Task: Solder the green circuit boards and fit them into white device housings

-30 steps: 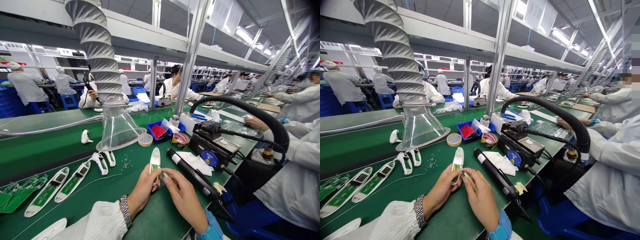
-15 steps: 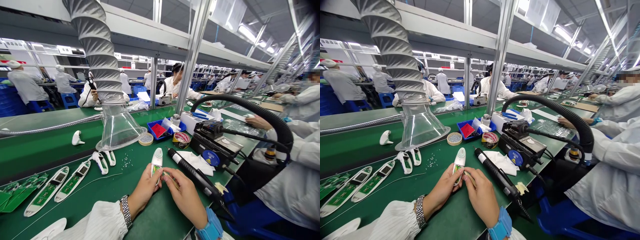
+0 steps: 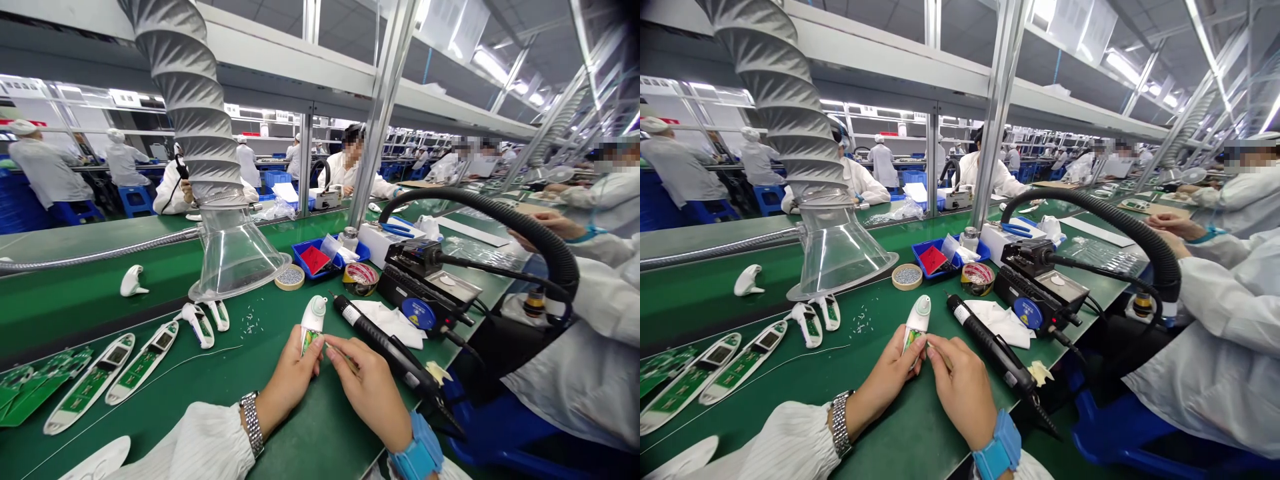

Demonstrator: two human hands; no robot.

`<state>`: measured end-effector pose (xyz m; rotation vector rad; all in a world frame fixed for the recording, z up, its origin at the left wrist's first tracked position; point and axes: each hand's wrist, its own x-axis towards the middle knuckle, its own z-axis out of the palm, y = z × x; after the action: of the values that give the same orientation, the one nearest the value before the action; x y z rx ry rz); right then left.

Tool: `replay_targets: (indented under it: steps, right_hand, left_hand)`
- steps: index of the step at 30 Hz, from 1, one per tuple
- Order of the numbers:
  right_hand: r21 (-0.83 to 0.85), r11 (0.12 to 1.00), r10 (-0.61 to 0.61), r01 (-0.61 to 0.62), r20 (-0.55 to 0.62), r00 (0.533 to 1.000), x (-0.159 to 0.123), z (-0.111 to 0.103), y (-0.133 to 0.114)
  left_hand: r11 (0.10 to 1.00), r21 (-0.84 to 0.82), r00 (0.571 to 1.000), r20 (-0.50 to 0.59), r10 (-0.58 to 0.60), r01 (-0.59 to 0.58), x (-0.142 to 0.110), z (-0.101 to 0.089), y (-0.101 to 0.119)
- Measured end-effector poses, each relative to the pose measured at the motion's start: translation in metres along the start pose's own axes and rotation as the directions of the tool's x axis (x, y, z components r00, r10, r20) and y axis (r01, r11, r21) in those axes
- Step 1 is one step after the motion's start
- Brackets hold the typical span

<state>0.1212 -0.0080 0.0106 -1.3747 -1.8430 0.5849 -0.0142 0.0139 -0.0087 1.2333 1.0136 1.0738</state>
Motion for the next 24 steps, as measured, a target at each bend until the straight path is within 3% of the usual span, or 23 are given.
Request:
replay_targets:
  steps: [8,24]
  right_hand:
    - [-0.036,0.999,0.022,-0.022,-0.006,1.0,0.0028,0.0013,0.0005]
    - [-0.113,0.993,0.036,-0.032,0.031,0.999,0.007,-0.0045,-0.003]
  left_hand:
    - [0.994,0.09,0.997,-0.03,0.068,-0.065,-0.0013,-0.0001,-0.0037]
    - [0.986,0.148,0.995,-0.056,0.08,-0.071,-0.0002,0.0008,-0.0061]
